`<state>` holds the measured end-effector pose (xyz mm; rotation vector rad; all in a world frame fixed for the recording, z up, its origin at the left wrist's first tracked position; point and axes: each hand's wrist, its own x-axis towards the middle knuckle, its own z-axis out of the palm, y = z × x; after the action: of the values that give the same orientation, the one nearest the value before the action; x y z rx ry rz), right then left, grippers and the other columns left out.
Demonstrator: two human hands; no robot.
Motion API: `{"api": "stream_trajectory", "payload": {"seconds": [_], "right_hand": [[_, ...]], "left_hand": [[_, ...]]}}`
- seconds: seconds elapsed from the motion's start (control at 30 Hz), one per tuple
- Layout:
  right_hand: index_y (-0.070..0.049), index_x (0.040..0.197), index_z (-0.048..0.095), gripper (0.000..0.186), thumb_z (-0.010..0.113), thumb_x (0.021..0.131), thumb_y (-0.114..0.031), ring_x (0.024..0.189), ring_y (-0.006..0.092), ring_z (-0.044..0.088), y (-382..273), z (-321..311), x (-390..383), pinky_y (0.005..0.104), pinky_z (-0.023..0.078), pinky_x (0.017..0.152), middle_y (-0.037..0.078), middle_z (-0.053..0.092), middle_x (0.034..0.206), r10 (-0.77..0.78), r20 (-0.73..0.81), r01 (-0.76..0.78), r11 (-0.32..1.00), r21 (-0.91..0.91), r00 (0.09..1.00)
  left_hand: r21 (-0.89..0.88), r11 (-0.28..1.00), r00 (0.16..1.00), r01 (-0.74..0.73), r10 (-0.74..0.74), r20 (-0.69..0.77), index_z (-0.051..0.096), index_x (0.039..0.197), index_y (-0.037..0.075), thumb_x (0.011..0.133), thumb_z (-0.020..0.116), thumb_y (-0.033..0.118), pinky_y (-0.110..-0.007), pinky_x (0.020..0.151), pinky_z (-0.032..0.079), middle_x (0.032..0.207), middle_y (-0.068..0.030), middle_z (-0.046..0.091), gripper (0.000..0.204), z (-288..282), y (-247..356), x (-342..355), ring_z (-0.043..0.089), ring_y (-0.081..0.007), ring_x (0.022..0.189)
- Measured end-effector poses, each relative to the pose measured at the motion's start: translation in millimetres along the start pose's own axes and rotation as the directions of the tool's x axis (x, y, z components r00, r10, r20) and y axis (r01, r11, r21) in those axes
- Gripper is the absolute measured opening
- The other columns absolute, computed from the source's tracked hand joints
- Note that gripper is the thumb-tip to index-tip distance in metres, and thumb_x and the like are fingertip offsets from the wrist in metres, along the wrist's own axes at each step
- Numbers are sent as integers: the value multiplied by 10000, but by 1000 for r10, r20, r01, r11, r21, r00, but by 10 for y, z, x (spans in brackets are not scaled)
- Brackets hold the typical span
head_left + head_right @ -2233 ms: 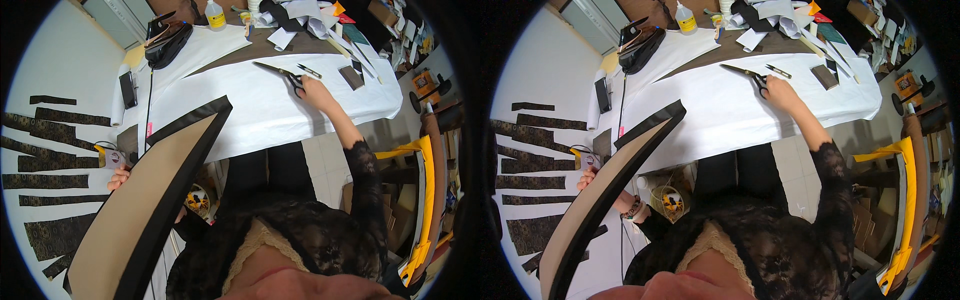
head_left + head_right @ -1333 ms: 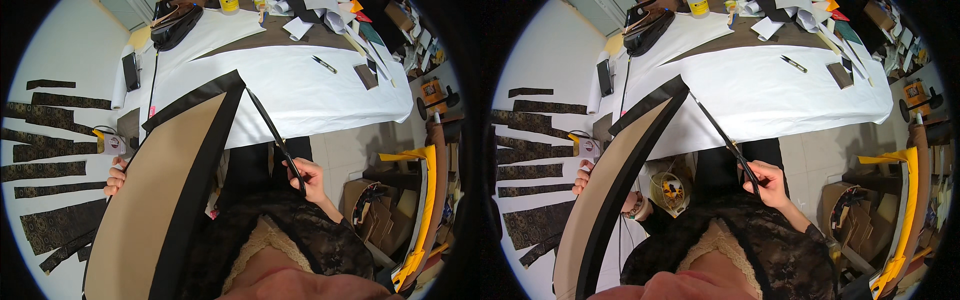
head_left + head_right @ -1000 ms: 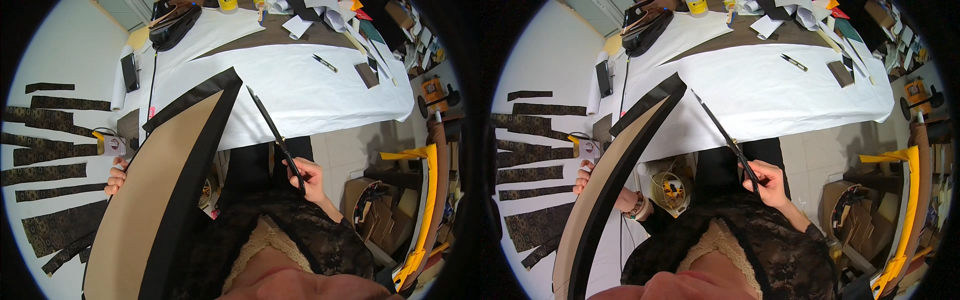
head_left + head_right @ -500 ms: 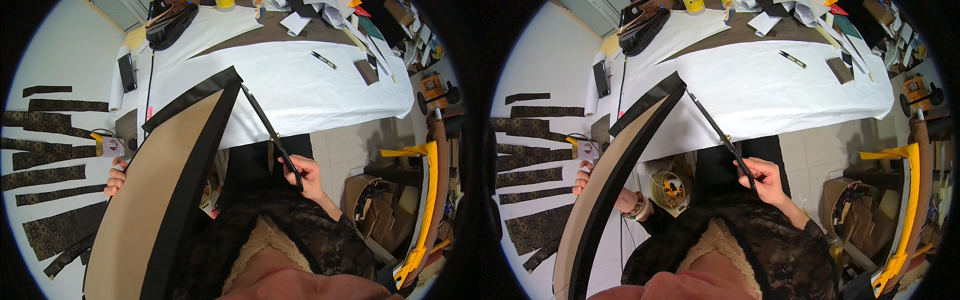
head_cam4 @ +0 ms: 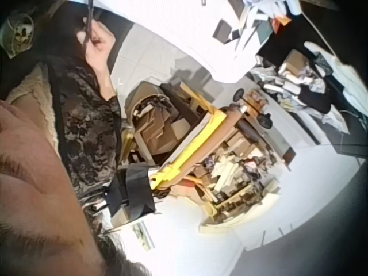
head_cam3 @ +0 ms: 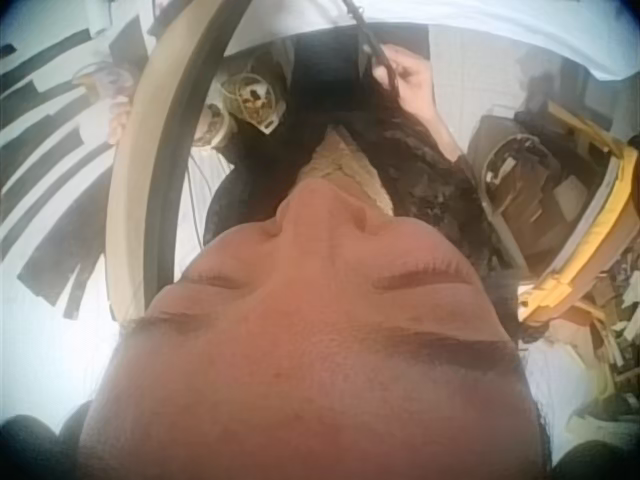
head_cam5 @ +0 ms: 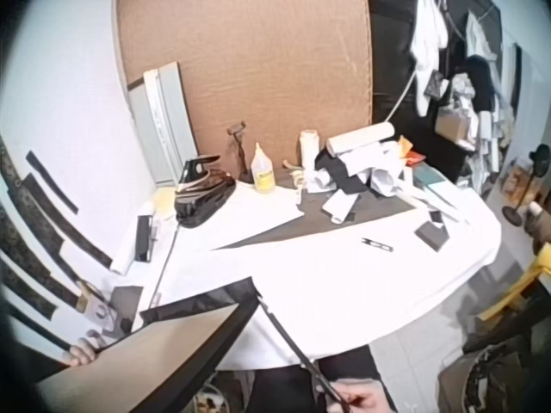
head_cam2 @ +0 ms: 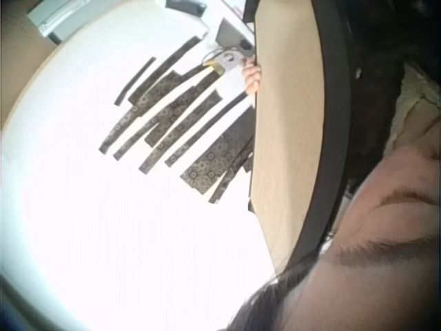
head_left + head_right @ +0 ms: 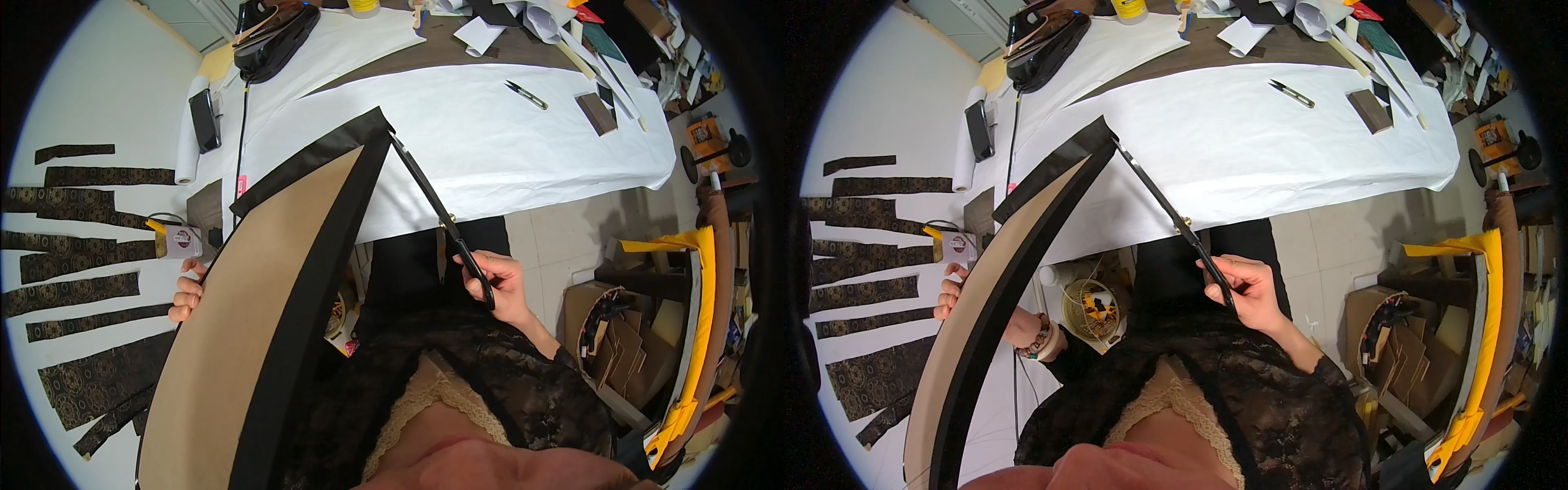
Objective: The person irons a black fabric piece, trims its edges with scissors, and presses the seams with an iron. The person repeats this process on a second fabric piece, folding and ironing the edges.
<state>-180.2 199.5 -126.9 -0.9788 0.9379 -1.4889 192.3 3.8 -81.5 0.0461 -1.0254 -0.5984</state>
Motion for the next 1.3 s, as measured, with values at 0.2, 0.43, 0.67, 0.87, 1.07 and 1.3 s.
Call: {"api": "stream_trajectory", "payload": {"seconds": [0.2,0.43,0.67,0.87,1.07,1.3], "right_hand": [[44,1196,631,361,722,862,-57,602,28,453,-4,4,1,181,338,526,7,549,775,-4,-8,4,1000,-30,1000],[48,1193,633,356,719,861,-46,599,21,452,1,6,-17,179,337,521,3,552,779,-4,-30,2,999,-45,1000],[67,1193,625,403,720,867,-152,597,42,440,39,-19,3,198,325,524,2,527,756,-27,4,27,997,67,1000],[63,1193,628,416,726,860,-166,611,49,441,48,-48,-42,204,321,530,10,539,763,-40,16,39,998,51,999],[41,1199,637,390,728,854,-118,614,40,434,36,-23,-15,202,320,526,4,531,758,-51,8,51,999,-1,999],[46,1194,637,377,728,847,-72,603,27,430,25,13,5,186,310,517,2,531,777,-27,-11,27,1000,-7,1000]], "left_hand": [[19,1000,999,-7,8,-45,409,745,120,901,522,107,-445,1001,366,663,19,371,193,57,-2,-13,442,-136,761],[16,1000,1000,13,-13,-24,404,735,118,891,543,106,-442,1006,352,647,14,368,210,98,-13,-14,435,-142,744],[-88,992,995,91,-94,-33,516,748,75,831,597,112,-455,1033,320,661,-5,428,122,122,44,-34,439,-168,741],[-110,991,980,79,-98,-175,519,688,53,780,550,6,-460,1028,281,636,-15,410,108,379,33,-42,424,-172,728],[-94,991,972,93,-111,-208,522,677,51,776,534,-18,-450,1015,283,626,-15,421,122,540,27,-62,413,-166,700],[-78,992,973,101,-114,-199,543,691,48,806,551,17,-455,1018,286,626,-19,436,119,487,24,-76,433,-167,698]]}}
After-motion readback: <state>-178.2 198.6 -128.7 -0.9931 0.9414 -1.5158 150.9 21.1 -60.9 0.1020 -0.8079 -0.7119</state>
